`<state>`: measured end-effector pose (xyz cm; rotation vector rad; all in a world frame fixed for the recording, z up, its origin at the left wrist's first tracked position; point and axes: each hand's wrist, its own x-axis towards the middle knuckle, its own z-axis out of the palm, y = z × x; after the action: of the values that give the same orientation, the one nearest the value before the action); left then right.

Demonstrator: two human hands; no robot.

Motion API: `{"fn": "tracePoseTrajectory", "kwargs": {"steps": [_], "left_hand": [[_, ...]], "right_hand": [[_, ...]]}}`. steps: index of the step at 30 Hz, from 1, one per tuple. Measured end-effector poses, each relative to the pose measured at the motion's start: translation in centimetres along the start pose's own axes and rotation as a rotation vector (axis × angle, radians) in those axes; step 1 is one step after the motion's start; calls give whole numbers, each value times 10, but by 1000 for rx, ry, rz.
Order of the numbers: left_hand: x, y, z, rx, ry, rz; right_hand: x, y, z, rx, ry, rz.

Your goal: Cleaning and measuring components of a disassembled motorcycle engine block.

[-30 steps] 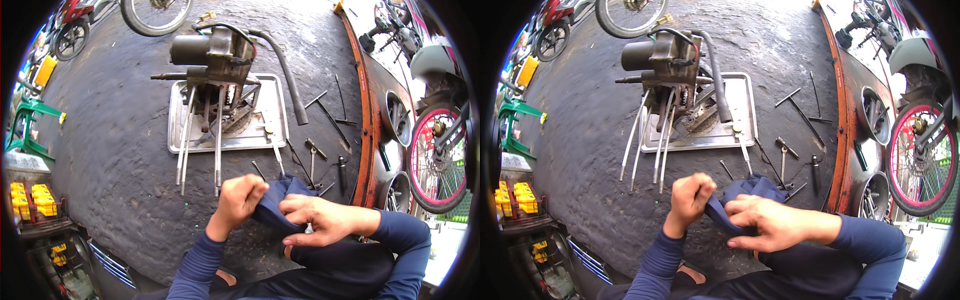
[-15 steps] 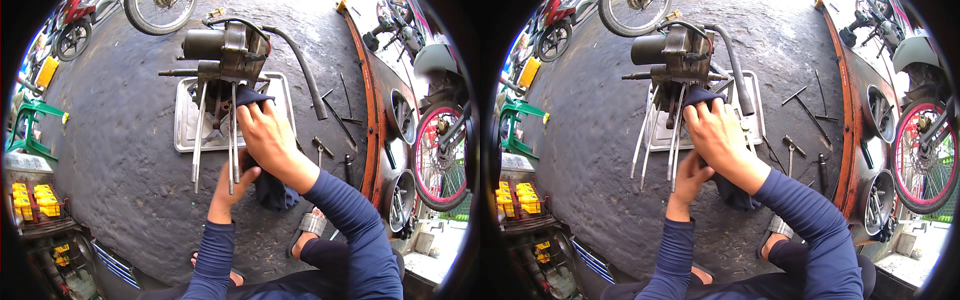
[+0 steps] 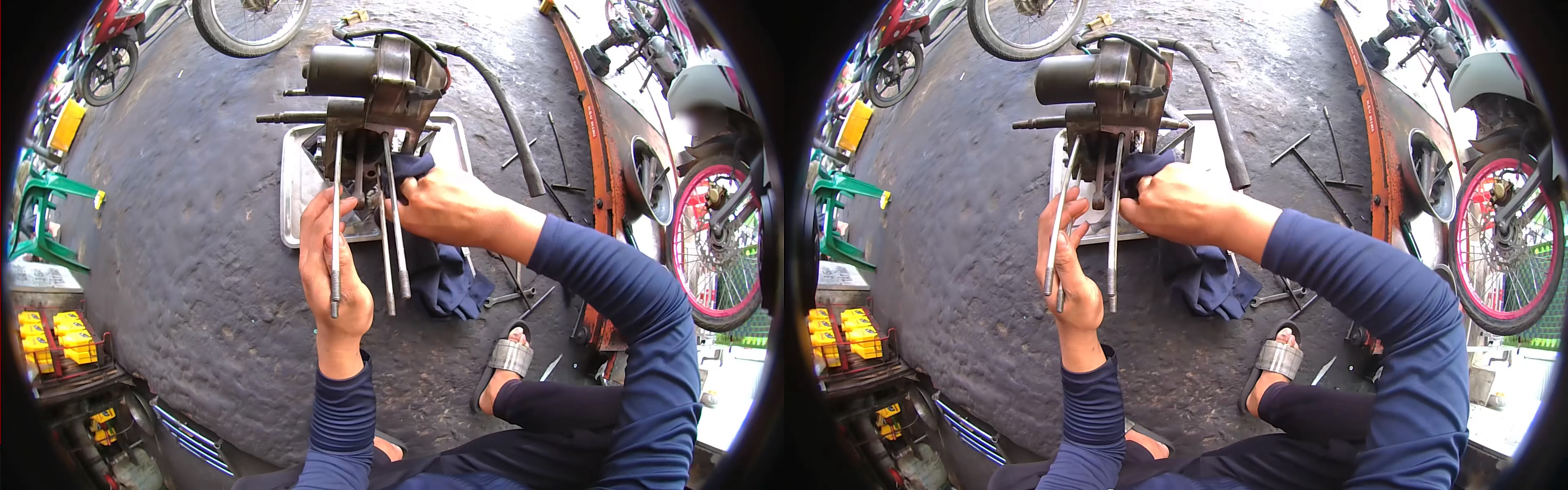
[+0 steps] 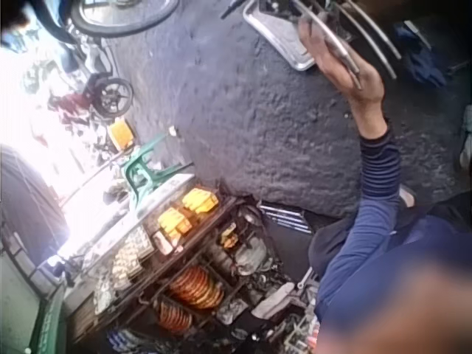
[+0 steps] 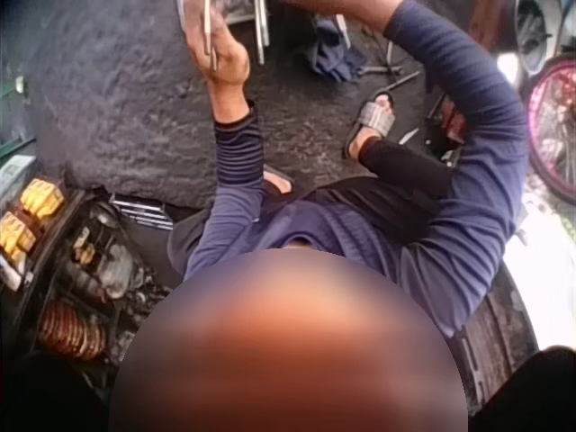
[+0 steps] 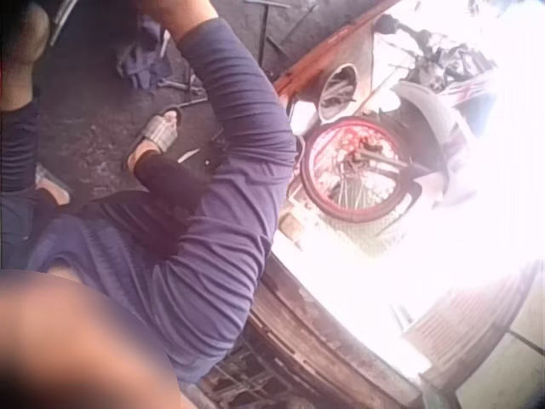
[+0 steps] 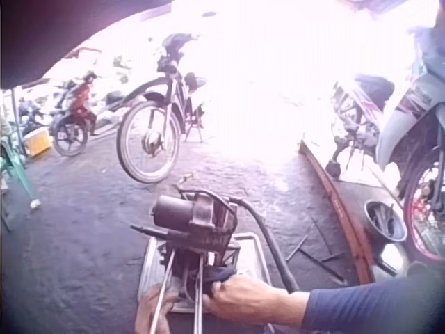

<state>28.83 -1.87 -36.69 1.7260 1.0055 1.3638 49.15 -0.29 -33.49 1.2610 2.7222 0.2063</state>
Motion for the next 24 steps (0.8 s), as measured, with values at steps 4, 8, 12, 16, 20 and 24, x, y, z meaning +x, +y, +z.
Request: {"fn": "tracePoseTrajectory", "kwargs": {"steps": [4,8,12,16,20,24], "left_hand": [[3,1,3,16,20,-18],[2,0,3,-95,105,-41],[3,-1,5,-39,73,23],[2,2,4,-108,56,-55],[1,0,3,-123,29,-51],[-10,-17,12,-60,71,-58]], "right_hand": [[-11,18,5,509,287,-46],[-53,-47,36,751,101,215],[-46,-56,31,922,490,628],[-5,-59,17,809,785,709],[15,-72,58,643,663,648],[-6,-81,61,894,795,732]]}}
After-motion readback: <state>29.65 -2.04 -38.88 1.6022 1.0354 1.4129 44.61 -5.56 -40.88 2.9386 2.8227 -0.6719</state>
